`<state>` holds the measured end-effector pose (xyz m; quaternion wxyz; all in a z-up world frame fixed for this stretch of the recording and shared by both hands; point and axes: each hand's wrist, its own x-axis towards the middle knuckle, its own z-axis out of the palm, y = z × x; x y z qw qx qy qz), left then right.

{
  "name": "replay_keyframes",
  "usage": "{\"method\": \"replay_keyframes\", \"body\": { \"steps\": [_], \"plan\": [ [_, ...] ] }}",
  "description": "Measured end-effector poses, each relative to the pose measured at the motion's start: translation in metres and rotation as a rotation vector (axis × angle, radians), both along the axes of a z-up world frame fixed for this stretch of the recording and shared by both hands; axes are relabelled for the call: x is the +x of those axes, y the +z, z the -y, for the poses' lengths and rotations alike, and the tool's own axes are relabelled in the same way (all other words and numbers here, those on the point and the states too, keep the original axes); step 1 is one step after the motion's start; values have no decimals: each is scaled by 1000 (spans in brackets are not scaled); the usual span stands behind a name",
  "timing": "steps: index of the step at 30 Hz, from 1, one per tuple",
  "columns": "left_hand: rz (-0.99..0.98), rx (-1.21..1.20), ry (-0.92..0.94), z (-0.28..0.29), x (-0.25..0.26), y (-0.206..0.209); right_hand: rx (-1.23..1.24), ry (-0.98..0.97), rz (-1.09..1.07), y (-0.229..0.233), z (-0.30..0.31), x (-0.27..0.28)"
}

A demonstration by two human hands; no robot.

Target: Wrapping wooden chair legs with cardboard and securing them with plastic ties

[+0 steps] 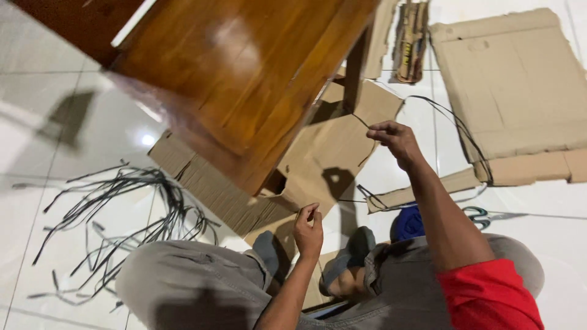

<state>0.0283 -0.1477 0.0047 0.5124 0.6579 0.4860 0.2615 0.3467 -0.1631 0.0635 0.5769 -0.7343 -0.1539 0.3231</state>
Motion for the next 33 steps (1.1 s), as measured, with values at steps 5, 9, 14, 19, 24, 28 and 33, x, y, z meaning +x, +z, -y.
{"method": "replay_keyframes", "body": {
  "steps": [5, 9, 14, 19, 24, 28, 33],
  "plan": [
    [23, 312, 296, -3, -19, 21, 170, 164, -221, 20, -45, -60],
    [16, 364, 421, -15, -30, 22, 163, 234, -272, 13, -62, -100],
    [99, 476, 297, -35, -38, 46, 122, 431, -110, 9, -59, -145],
    [211, 338, 159, -44, -35, 71, -71, 699, 99, 44, -52, -172],
    [289, 289, 188, -54, -29, 67, -95, 782, 188, 44, -56, -189],
    [301, 365, 243, -69, -31, 76, 16, 714, 288, 59, -61, -199],
    [306, 462, 206, -83, -28, 71, 41, 690, 462, 61, -62, -202]
  ]
}}
